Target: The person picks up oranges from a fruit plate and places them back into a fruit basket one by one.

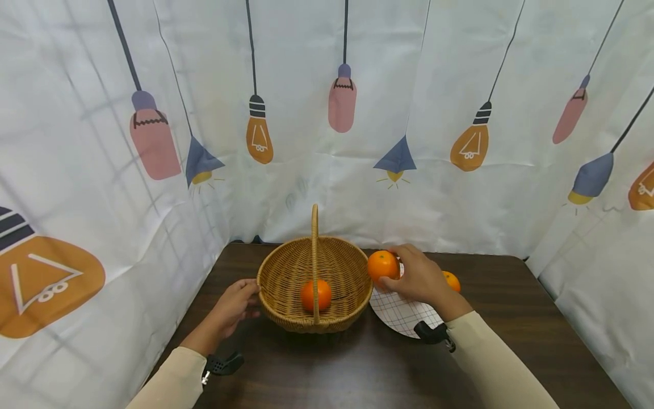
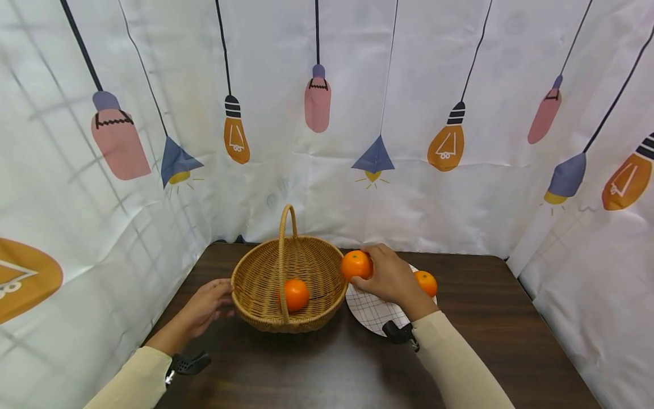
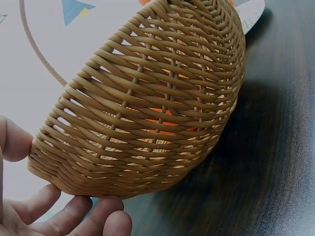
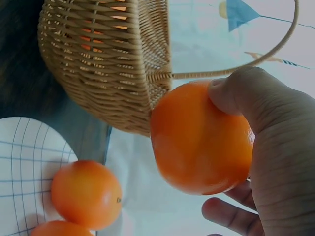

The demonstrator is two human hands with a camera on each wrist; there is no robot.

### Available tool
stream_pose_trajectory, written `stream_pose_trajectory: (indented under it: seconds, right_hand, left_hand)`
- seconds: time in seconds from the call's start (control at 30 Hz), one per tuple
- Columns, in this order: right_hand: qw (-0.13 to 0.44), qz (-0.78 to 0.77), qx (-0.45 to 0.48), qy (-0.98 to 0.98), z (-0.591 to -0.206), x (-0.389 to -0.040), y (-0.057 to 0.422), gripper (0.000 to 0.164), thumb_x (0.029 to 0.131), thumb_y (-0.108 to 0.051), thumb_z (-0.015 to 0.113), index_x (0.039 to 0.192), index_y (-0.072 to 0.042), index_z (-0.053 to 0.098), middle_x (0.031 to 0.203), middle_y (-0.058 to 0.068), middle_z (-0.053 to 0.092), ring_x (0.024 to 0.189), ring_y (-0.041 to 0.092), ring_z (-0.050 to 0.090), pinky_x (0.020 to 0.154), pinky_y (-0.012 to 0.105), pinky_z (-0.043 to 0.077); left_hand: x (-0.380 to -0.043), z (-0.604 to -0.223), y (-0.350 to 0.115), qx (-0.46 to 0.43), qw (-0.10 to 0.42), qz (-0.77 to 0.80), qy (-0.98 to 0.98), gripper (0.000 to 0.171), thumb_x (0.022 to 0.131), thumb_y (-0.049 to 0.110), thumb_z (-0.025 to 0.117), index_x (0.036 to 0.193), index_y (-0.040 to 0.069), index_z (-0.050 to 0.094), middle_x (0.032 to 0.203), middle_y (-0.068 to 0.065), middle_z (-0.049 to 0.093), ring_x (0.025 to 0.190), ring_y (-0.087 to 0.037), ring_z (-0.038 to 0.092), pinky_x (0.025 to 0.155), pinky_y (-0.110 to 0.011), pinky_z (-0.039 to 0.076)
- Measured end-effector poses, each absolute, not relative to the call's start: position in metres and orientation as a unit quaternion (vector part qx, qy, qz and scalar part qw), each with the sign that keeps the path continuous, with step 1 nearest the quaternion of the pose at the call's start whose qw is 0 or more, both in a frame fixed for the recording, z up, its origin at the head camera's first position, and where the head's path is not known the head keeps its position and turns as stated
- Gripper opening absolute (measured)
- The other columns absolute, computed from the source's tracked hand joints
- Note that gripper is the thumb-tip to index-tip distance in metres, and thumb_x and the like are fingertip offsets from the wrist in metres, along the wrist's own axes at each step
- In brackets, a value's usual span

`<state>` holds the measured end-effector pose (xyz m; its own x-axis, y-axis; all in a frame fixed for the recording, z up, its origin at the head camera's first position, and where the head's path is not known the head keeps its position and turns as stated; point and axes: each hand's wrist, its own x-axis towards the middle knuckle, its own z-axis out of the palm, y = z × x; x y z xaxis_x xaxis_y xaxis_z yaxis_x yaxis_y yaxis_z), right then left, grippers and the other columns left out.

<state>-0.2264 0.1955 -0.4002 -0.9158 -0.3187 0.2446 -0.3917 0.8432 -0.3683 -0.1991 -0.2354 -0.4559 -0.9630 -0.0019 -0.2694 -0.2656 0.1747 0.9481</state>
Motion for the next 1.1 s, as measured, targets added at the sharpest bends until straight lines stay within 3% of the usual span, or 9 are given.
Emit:
stream_pose_trajectory:
  seconds: [0.2, 0.6, 0.83, 1.1]
  right_hand:
    - [0.081, 0.217, 0.187, -0.955, -0.397, -0.226, 0.187, 0.078, 0.081, -0.057, 0.08, 0.144, -0.019, 0.055, 0.134, 0.001, 0.058, 0.098, 0.02, 0.061, 0.077, 0.045, 0.052]
    - [0.083, 0.241, 0.21, -0.944, -0.402, -0.228, 0.166, 0.072, 0.083, -0.052, 0.08, 0.144, -0.022, 0.056, 0.14, 0.002, 0.056, 0.105, 0.021, 0.062, 0.079, 0.043, 0.054]
    - [0.062, 0.253, 0.212, -0.942, -0.408, -0.229, 0.152, 0.077, 0.083, -0.053, 0.079, 0.146, -0.016, 0.055, 0.145, 0.004, 0.052, 0.105, 0.021, 0.061, 0.081, 0.042, 0.054]
    - [0.056, 0.235, 0.223, -0.945, -0.417, -0.23, 0.144, 0.076, 0.081, -0.052, 0.082, 0.143, -0.014, 0.057, 0.137, 0.003, 0.057, 0.109, 0.02, 0.061, 0.086, 0.041, 0.054]
  left_hand:
    - [-0.199, -0.457, -0.236, -0.088, 0.104, 0.638, 0.758, 0.051, 0.104, 0.023, 0.05, 0.145, -0.006, 0.042, 0.135, -0.024, 0.052, 0.107, -0.028, 0.06, 0.081, -0.045, 0.057]
    - [-0.197, -0.457, -0.236, -0.087, 0.099, 0.645, 0.753, 0.047, 0.104, 0.02, 0.049, 0.143, -0.007, 0.044, 0.132, -0.025, 0.055, 0.1, -0.023, 0.064, 0.079, -0.043, 0.057]
    - [-0.197, -0.456, -0.235, -0.086, 0.097, 0.643, 0.755, 0.048, 0.104, 0.021, 0.05, 0.143, -0.007, 0.044, 0.131, -0.022, 0.054, 0.102, -0.026, 0.061, 0.079, -0.043, 0.057]
    - [-0.195, -0.456, -0.235, -0.088, 0.095, 0.643, 0.755, 0.047, 0.104, 0.021, 0.05, 0.142, -0.006, 0.045, 0.128, -0.02, 0.055, 0.102, -0.026, 0.06, 0.079, -0.042, 0.057]
